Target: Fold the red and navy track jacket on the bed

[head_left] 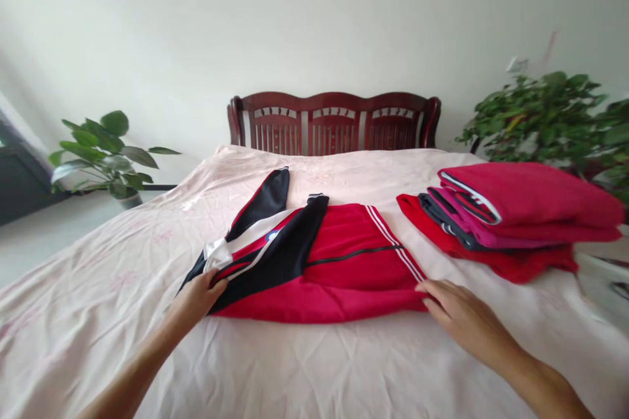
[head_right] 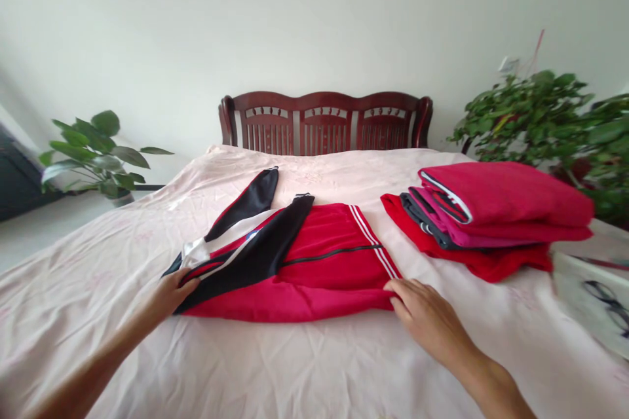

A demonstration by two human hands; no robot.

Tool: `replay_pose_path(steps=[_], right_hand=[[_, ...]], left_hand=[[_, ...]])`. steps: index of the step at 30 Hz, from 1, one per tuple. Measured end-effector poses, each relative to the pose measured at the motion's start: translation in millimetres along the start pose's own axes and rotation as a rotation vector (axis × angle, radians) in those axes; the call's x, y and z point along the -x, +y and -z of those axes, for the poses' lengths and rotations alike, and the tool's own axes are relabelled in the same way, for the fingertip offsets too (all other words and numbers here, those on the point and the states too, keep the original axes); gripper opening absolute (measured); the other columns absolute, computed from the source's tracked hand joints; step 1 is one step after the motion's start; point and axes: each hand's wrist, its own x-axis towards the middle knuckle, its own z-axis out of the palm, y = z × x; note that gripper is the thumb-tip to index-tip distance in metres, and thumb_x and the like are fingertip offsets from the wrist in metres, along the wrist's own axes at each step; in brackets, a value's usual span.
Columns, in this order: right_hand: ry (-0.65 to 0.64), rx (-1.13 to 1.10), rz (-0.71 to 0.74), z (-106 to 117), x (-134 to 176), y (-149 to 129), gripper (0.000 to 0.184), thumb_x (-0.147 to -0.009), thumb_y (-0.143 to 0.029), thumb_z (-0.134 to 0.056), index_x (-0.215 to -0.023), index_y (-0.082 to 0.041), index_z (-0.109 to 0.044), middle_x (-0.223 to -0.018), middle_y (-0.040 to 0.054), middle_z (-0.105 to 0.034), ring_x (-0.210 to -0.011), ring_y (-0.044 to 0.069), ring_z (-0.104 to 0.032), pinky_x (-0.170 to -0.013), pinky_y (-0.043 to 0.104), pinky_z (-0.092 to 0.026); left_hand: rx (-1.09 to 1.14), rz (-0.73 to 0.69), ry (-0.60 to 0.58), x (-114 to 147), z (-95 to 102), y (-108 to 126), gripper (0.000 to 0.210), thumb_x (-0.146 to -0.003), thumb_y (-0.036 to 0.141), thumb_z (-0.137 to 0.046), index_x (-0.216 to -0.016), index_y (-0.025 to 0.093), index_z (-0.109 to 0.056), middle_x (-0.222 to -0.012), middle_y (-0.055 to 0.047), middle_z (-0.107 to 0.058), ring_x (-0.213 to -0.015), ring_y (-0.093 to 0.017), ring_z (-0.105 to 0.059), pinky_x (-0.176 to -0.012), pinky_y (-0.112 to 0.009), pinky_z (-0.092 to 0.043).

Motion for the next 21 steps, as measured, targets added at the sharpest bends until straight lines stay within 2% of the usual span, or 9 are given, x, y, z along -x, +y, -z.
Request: replay_pose_path(steps=[2,4,8,12,14,16,18,21], right_hand=[[0.042,0.038,0.021,6.1,-30.7,-1.4,0.032,-0.094,-0.028,-0.039,-0.112,-0.024,-0.065,-0.113,0.0078,-0.072,-0.105,0.025,-0.067,-0.093,0.040,-0.049],[0.046,0.077,0.046,4.1,-62.9,-3.9,0.031,-0.095,-0.027,-0.039,-0.112,-0.023,-0.064,-0.114,0.0080,-0.072,-0.103,0.024,-0.067,-0.089,0.038,-0.049],[-0.009,0.128,0.114,-29.5,-103.9,-1.5,0.019,-0.092,-0.027,-0.045,-0.092,-0.022,-0.064,-0.094,0.0056,-0.073,-0.090,0.022,-0.067,-0.080,0.035,-0.048],[0.117,0.126,0.165,-65.2,-107.4,15.0,0.020,-0.092,-0.034,-0.047,-0.087,-0.023,-0.063,-0.089,0.0055,-0.071,-0.086,0.023,-0.064,-0.080,0.038,-0.047],[0.165,0.118,0.160,-73.1,-104.1,23.8,0.023,-0.091,-0.039,-0.046,-0.091,-0.024,-0.065,-0.092,0.0064,-0.071,-0.088,0.026,-0.064,-0.080,0.040,-0.046],[0.181,0.090,0.150,-76.0,-102.0,29.8,0.028,-0.091,-0.043,-0.045,-0.093,-0.024,-0.065,-0.094,0.0081,-0.071,-0.090,0.027,-0.065,-0.080,0.041,-0.047],[0.182,0.048,0.143,-76.6,-102.0,32.8,0.032,-0.091,-0.046,-0.043,-0.091,-0.024,-0.066,-0.092,0.0091,-0.071,-0.090,0.028,-0.065,-0.080,0.042,-0.048],[0.185,-0.019,0.132,-76.4,-103.1,35.0,0.032,-0.090,-0.049,-0.043,-0.088,-0.025,-0.065,-0.092,0.0084,-0.072,-0.088,0.027,-0.066,-0.081,0.042,-0.049]], left_hand=[[0.080,0.016,0.025,3.1,-1.0,-8.3,0.028,-0.087,0.037,-0.044,-0.083,0.022,-0.068,-0.073,-0.001,-0.070,-0.072,-0.020,-0.068,-0.064,-0.026,-0.045],[0.152,0.022,0.058,6.3,-2.1,-15.2,0.031,-0.087,0.040,-0.044,-0.081,0.022,-0.068,-0.074,-0.001,-0.071,-0.073,-0.020,-0.068,-0.065,-0.027,-0.047],[0.255,0.045,0.108,16.9,-2.6,-25.6,0.042,-0.089,0.056,-0.045,-0.100,0.022,-0.067,-0.075,-0.001,-0.071,-0.075,-0.022,-0.069,-0.065,-0.030,-0.050],[0.255,0.069,0.217,41.3,5.0,-33.1,0.046,-0.092,0.059,-0.042,-0.112,0.022,-0.061,-0.095,-0.006,-0.072,-0.087,-0.024,-0.070,-0.075,-0.035,-0.053],[0.140,0.007,0.275,55.9,9.9,-30.3,0.046,-0.087,0.058,-0.053,-0.117,0.024,-0.060,-0.110,-0.008,-0.070,-0.096,-0.026,-0.068,-0.082,-0.039,-0.052],[0.006,-0.085,0.279,65.5,13.6,-23.2,0.042,-0.084,0.052,-0.061,-0.118,0.027,-0.061,-0.117,-0.007,-0.068,-0.102,-0.028,-0.066,-0.088,-0.041,-0.049],[-0.052,-0.129,0.230,67.2,15.0,-17.5,0.027,-0.088,0.042,-0.056,-0.110,0.029,-0.065,-0.109,-0.004,-0.071,-0.100,-0.027,-0.066,-0.088,-0.040,-0.047],[0.044,0.012,0.193,58.9,12.6,-22.9,0.021,-0.090,0.031,-0.047,-0.092,0.026,-0.067,-0.082,-0.001,-0.072,-0.081,-0.022,-0.068,-0.073,-0.033,-0.046]])
